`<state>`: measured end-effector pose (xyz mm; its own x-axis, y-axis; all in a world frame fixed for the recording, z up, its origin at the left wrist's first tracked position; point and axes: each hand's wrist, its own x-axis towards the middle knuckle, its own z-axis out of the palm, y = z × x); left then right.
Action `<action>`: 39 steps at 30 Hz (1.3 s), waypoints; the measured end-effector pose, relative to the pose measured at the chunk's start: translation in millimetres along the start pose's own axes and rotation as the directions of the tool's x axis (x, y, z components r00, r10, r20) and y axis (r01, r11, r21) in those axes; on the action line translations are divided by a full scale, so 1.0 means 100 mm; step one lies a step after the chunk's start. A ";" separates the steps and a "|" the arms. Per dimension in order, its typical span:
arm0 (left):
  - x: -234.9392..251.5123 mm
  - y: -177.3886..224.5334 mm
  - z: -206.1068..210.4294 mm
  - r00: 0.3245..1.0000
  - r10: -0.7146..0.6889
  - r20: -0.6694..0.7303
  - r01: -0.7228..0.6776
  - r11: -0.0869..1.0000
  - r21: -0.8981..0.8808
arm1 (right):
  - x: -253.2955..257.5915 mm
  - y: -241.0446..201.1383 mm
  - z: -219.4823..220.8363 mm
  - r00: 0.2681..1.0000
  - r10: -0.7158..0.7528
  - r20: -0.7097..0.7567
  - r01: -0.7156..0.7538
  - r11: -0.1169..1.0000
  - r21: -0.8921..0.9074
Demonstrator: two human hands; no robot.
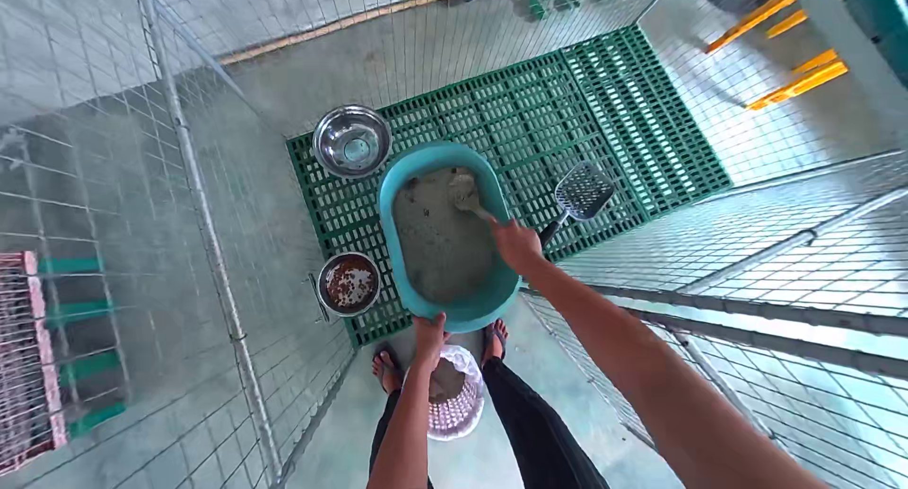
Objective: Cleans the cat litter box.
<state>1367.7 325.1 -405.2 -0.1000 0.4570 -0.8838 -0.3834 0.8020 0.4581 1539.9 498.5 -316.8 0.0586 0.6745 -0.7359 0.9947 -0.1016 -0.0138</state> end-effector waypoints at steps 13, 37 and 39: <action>-0.12 -0.06 -0.15 0.999 0.027 0.034 -0.026 1.000 -0.006 | 0.10 -0.07 -0.07 0.994 -0.110 0.004 0.102 0.933 0.346; 0.07 0.28 0.03 0.996 -0.042 0.081 0.038 0.998 0.049 | -0.07 0.00 -0.04 0.988 0.154 0.008 -0.154 0.982 0.111; 0.10 0.29 0.02 0.994 -0.038 0.106 0.033 0.998 0.050 | 0.08 -0.07 -0.12 0.989 0.150 -0.009 -0.147 0.981 0.123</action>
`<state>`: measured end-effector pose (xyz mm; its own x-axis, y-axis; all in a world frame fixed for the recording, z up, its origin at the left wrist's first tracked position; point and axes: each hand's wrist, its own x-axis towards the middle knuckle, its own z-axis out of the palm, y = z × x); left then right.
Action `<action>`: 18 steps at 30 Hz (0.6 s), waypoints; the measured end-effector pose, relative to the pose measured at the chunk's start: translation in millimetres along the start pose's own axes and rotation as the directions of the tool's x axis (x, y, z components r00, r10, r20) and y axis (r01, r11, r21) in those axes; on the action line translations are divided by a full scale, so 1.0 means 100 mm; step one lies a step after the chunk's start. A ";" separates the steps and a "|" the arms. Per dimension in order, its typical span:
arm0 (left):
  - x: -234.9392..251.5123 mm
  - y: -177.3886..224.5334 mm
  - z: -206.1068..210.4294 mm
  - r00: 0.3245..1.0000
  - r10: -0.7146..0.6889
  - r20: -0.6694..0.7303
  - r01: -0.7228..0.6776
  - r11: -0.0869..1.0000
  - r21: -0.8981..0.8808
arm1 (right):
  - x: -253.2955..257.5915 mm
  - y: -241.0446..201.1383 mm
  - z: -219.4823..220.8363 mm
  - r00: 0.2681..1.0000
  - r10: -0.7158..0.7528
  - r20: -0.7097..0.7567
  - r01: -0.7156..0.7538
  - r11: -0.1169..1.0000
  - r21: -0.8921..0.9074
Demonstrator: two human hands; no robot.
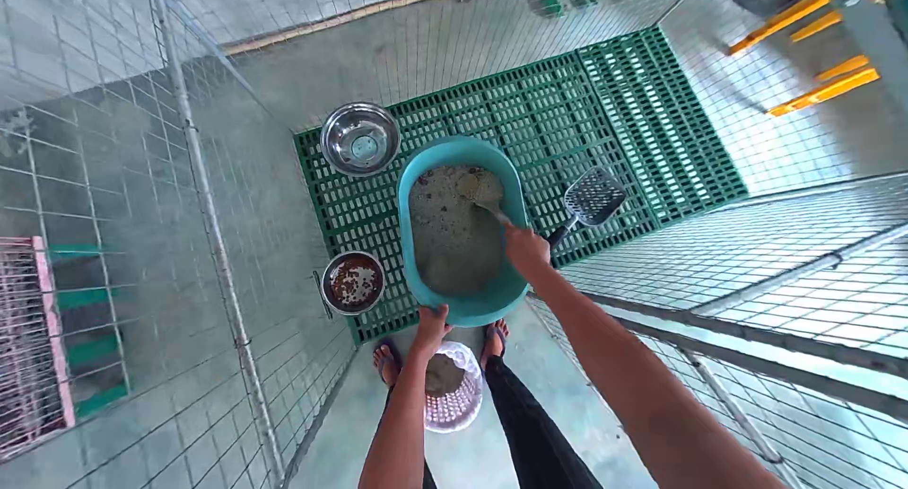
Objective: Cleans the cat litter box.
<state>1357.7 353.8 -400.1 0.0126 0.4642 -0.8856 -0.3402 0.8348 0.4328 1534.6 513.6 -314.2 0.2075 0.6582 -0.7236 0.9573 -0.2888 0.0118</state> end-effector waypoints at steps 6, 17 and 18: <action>0.02 0.02 -0.05 0.999 -0.013 0.031 0.013 1.000 0.004 | 0.35 0.10 0.09 0.998 -0.039 -0.049 0.044 0.995 0.093; -0.24 -0.48 0.13 0.990 0.088 -0.111 -0.087 0.996 0.011 | -0.53 0.09 0.02 0.978 -0.194 0.076 0.175 0.963 0.207; -0.23 -0.47 0.16 0.991 0.079 -0.109 -0.077 0.997 0.019 | -0.66 0.20 0.06 0.975 -0.207 0.080 0.181 0.951 0.252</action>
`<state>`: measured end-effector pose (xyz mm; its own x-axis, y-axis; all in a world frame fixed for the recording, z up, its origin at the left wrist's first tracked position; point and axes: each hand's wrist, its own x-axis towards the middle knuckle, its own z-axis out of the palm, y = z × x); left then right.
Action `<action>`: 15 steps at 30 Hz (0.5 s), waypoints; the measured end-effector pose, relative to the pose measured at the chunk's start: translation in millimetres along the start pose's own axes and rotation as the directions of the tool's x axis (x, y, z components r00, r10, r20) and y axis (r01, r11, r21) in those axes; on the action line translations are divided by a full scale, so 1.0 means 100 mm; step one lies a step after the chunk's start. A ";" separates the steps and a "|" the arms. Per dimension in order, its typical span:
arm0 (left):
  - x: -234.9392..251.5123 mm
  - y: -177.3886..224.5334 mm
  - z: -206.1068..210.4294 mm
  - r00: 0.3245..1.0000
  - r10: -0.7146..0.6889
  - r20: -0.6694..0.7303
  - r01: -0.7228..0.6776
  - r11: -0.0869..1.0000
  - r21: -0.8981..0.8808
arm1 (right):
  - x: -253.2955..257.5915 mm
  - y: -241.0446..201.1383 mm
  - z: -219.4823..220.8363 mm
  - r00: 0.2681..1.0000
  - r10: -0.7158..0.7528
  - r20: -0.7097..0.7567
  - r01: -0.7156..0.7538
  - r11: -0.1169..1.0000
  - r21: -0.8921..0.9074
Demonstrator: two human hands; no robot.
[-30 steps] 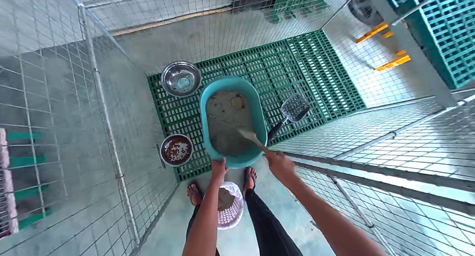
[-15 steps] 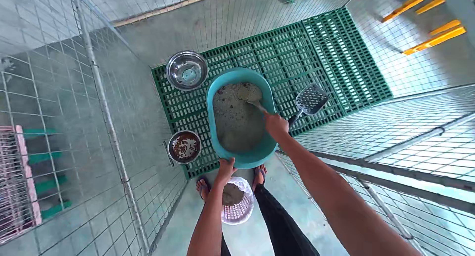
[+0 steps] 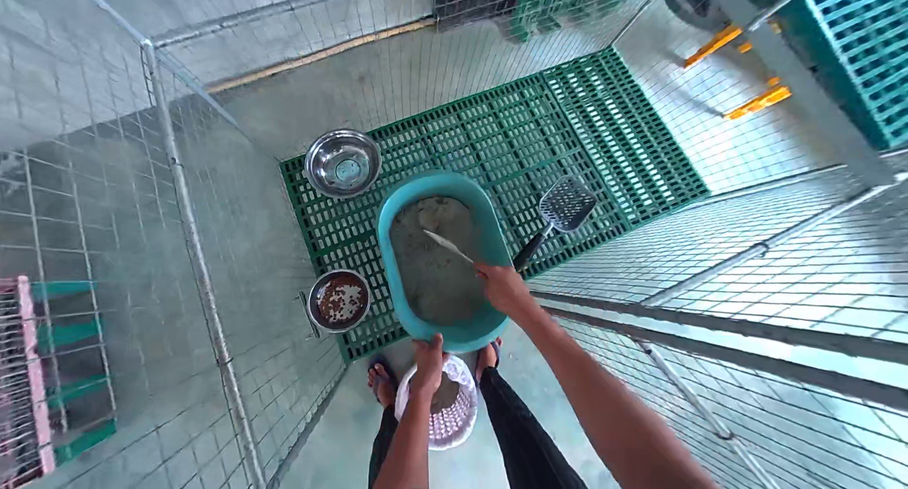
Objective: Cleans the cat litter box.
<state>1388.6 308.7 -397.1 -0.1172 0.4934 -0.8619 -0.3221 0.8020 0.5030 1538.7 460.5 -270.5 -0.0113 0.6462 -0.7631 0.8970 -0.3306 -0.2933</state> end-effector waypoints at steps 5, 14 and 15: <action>0.23 0.34 0.06 0.998 0.043 -0.048 -0.046 0.998 -0.049 | -0.13 0.33 -0.05 0.992 0.089 -0.085 -0.078 0.989 0.125; 0.28 0.31 -0.10 0.999 -0.042 -0.006 0.042 0.996 0.074 | 0.71 0.17 0.00 0.983 0.165 -0.085 -0.148 0.974 0.173; 0.30 0.31 -0.12 0.999 -0.047 0.011 0.047 0.996 0.076 | 0.81 0.18 -0.03 0.986 0.141 -0.094 -0.126 0.980 0.153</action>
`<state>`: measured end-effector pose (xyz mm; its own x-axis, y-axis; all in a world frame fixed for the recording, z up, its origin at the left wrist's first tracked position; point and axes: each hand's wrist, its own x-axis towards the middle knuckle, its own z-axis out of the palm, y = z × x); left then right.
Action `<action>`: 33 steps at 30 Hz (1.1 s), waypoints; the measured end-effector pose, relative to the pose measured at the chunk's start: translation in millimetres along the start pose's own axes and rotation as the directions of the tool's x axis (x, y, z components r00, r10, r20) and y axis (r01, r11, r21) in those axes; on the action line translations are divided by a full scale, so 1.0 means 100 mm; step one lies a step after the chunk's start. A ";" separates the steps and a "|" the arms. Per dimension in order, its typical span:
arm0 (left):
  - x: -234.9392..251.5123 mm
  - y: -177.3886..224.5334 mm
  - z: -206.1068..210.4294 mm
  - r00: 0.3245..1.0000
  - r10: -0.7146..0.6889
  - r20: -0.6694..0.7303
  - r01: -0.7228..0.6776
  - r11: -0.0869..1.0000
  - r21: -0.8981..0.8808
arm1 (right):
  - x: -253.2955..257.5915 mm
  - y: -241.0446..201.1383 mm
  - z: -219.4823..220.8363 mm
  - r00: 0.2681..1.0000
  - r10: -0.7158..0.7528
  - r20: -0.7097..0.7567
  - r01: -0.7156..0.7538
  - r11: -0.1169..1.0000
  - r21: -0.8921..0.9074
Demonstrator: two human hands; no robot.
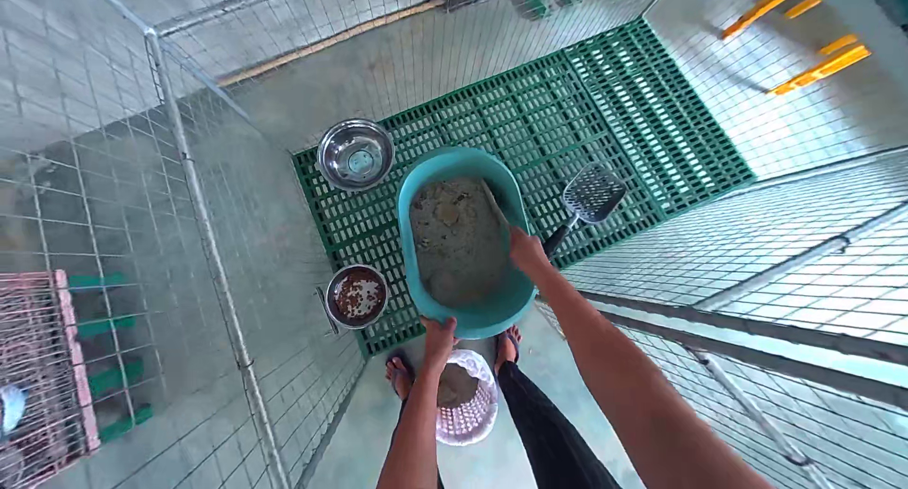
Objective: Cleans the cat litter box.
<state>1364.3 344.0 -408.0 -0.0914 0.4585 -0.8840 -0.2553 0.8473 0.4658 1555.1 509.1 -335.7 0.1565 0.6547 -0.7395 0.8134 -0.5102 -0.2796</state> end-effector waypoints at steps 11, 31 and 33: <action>-0.01 0.09 -0.01 0.998 -0.011 0.066 0.010 1.000 0.004 | 0.30 -0.24 -0.16 0.992 -0.098 0.078 0.114 0.964 -0.241; -0.13 0.50 0.36 0.985 0.169 -0.022 -0.170 0.983 -0.075 | -1.12 0.17 -0.11 0.999 -0.013 -0.050 0.001 0.972 -0.234; -0.12 0.62 0.37 0.983 0.184 -0.027 -0.186 0.977 -0.103 | -1.09 0.21 -0.15 0.999 0.014 -0.052 -0.029 0.956 -0.293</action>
<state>1385.3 401.2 -367.3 -0.1625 0.5995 -0.7837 -0.3311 0.7151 0.6156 1563.2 435.1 -251.7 0.1971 0.6758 -0.7102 0.9369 -0.3432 -0.0666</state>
